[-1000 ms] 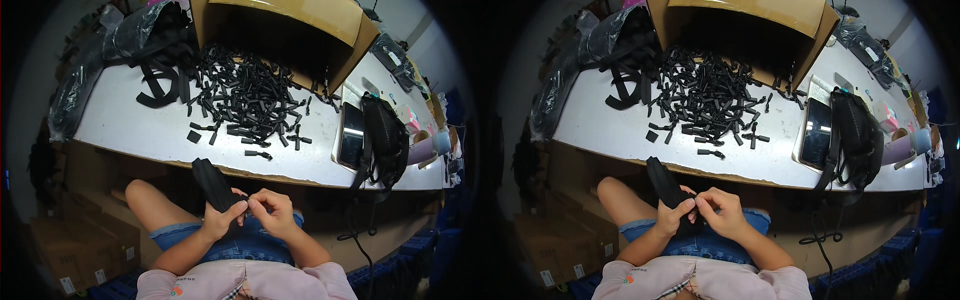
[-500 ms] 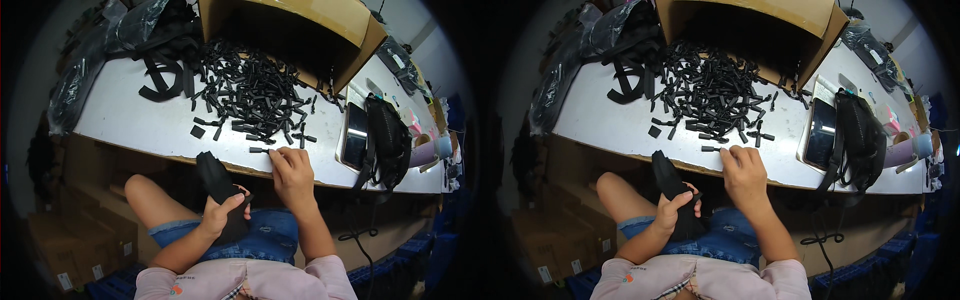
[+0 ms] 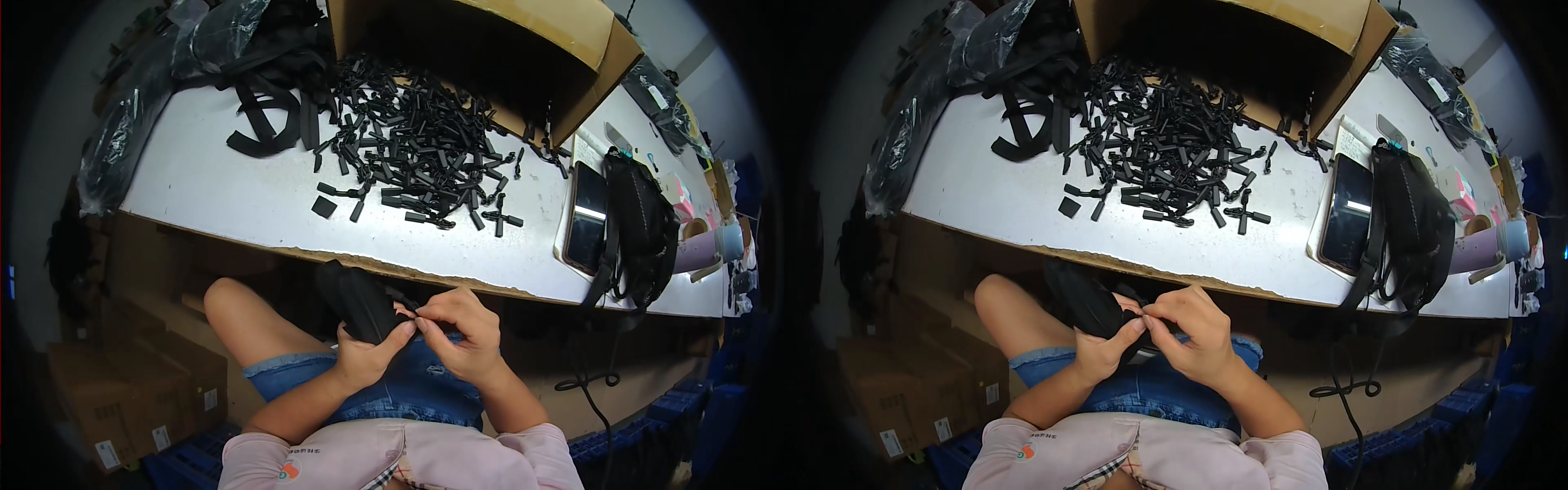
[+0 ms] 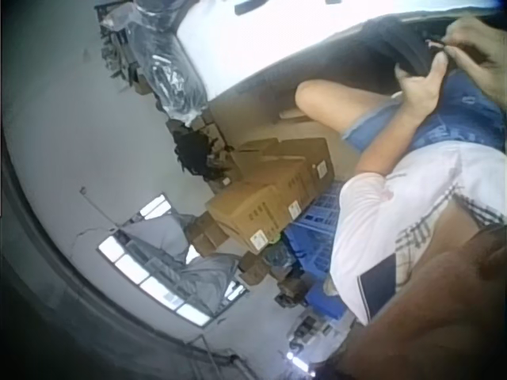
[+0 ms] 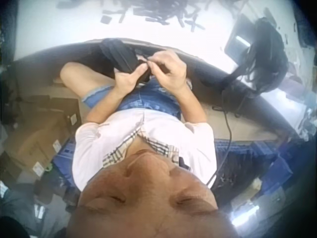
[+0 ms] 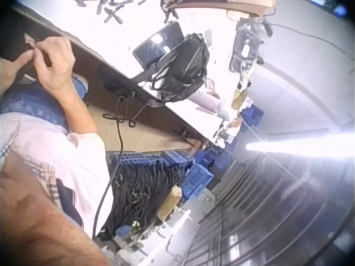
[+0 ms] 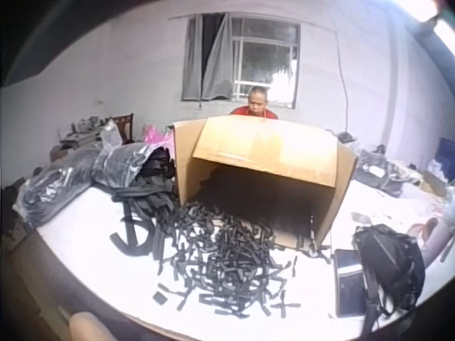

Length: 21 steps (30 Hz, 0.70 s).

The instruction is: The person sits on the floor and repeatedly picks up small black plastic clips from a table, attaching them to the ends of black fabric straps held in their left hand. The person works through a pile of loose clips, fastening them one by one to the strap ends.

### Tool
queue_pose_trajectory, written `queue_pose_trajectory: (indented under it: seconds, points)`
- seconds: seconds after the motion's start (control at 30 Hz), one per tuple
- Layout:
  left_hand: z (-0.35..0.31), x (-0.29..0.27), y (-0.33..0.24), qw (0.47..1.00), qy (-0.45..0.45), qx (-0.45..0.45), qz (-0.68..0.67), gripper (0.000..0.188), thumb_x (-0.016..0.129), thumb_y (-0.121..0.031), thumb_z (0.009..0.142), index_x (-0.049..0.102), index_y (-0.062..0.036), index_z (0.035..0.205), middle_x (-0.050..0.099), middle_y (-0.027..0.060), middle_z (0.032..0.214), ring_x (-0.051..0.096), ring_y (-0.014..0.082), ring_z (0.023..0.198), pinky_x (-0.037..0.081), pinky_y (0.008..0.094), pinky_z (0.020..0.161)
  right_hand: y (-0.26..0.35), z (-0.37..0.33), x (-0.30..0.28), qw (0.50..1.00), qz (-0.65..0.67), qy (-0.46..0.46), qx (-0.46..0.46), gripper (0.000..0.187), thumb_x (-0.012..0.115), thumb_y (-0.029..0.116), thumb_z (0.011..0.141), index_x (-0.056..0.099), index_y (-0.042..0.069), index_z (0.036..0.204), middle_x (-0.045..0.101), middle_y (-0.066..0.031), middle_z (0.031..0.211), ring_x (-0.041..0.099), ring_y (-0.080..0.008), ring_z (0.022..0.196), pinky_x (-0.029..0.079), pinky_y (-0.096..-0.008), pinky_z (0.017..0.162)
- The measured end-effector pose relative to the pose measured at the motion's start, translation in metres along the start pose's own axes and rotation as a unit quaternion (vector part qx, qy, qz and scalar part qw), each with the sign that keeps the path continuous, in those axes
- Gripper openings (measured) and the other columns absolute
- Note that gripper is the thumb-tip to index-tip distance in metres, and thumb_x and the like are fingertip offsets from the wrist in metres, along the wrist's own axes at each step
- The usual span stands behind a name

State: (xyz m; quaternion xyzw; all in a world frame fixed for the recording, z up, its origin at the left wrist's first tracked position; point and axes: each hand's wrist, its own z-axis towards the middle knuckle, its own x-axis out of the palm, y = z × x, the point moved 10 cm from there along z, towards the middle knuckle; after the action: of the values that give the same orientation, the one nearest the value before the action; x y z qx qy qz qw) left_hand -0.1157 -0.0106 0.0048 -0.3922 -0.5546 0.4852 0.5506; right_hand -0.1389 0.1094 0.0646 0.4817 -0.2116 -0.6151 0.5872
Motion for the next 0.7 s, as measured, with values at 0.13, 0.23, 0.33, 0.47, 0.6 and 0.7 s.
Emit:
queue_pose_trajectory:
  seconds: [0.13, 0.23, 0.33, 0.47, 0.6, 0.7]
  points:
    - [-0.002, 0.001, 0.002, 0.999, 0.006, -0.048, 0.015, 0.01, 0.06, 0.001, 0.075, 0.059, -0.0009, 0.084, 0.059, 0.0025, 0.079, 0.055, 0.0078, 0.072, 0.045, 0.0209, 0.065, 0.003, 0.001, 0.0, 1.0, 0.0, 0.002, -0.016, 0.015, 0.063, -0.004, 0.063, 0.06, 0.001, 0.077, 0.056, -0.0082, 0.071, 0.051, -0.0174, 0.06, 0.04, -0.0247, 0.052]
    - [-0.002, 0.002, 0.002, 0.997, 0.011, -0.075, 0.022, 0.009, 0.06, 0.001, 0.075, 0.059, -0.0006, 0.084, 0.059, 0.0019, 0.078, 0.055, 0.0078, 0.071, 0.045, 0.0204, 0.065, 0.007, 0.001, 0.001, 0.999, -0.023, 0.005, -0.043, 0.015, 0.063, -0.004, 0.063, 0.06, 0.001, 0.077, 0.056, -0.0076, 0.071, 0.051, -0.018, 0.059, 0.04, -0.0251, 0.052]
    - [-0.003, -0.003, 0.004, 0.998, -0.006, -0.064, 0.01, 0.01, 0.06, 0.0, 0.075, 0.059, -0.0004, 0.085, 0.059, 0.002, 0.078, 0.055, 0.0078, 0.072, 0.045, 0.0202, 0.065, 0.013, 0.001, 0.004, 0.996, -0.048, 0.012, -0.08, 0.017, 0.063, -0.005, 0.062, 0.06, 0.001, 0.078, 0.055, -0.0072, 0.071, 0.051, -0.0185, 0.06, 0.041, -0.0255, 0.052]
    - [-0.005, -0.005, 0.004, 0.999, -0.015, -0.051, -0.004, 0.015, 0.059, 0.0, 0.075, 0.054, 0.0004, 0.089, 0.057, 0.0056, 0.084, 0.054, 0.0094, 0.073, 0.044, 0.0215, 0.066, 0.005, 0.0, 0.005, 0.999, -0.01, 0.014, -0.031, 0.014, 0.063, -0.004, 0.064, 0.06, -0.001, 0.078, 0.056, -0.0078, 0.072, 0.052, -0.015, 0.062, 0.042, -0.0235, 0.054]
    - [-0.003, -0.007, 0.002, 0.999, -0.021, -0.026, -0.015, 0.016, 0.06, -0.006, 0.077, 0.057, -0.0003, 0.092, 0.056, 0.0046, 0.085, 0.054, 0.0084, 0.069, 0.044, 0.0193, 0.062, -0.018, -0.018, 0.006, 0.986, 0.115, -0.06, 0.109, 0.011, 0.062, -0.003, 0.069, 0.058, -0.002, 0.079, 0.056, -0.0085, 0.074, 0.051, -0.0113, 0.063, 0.042, -0.0209, 0.053]
    - [-0.001, -0.004, -0.002, 1.0, 0.01, 0.007, 0.001, 0.018, 0.059, -0.006, 0.077, 0.056, 0.0, 0.093, 0.055, 0.0047, 0.083, 0.052, 0.0083, 0.062, 0.042, 0.0181, 0.057, -0.02, -0.021, 0.012, 0.983, 0.14, -0.053, 0.107, 0.01, 0.061, -0.002, 0.071, 0.056, -0.002, 0.079, 0.054, -0.0085, 0.074, 0.05, -0.0098, 0.062, 0.041, -0.0192, 0.052]
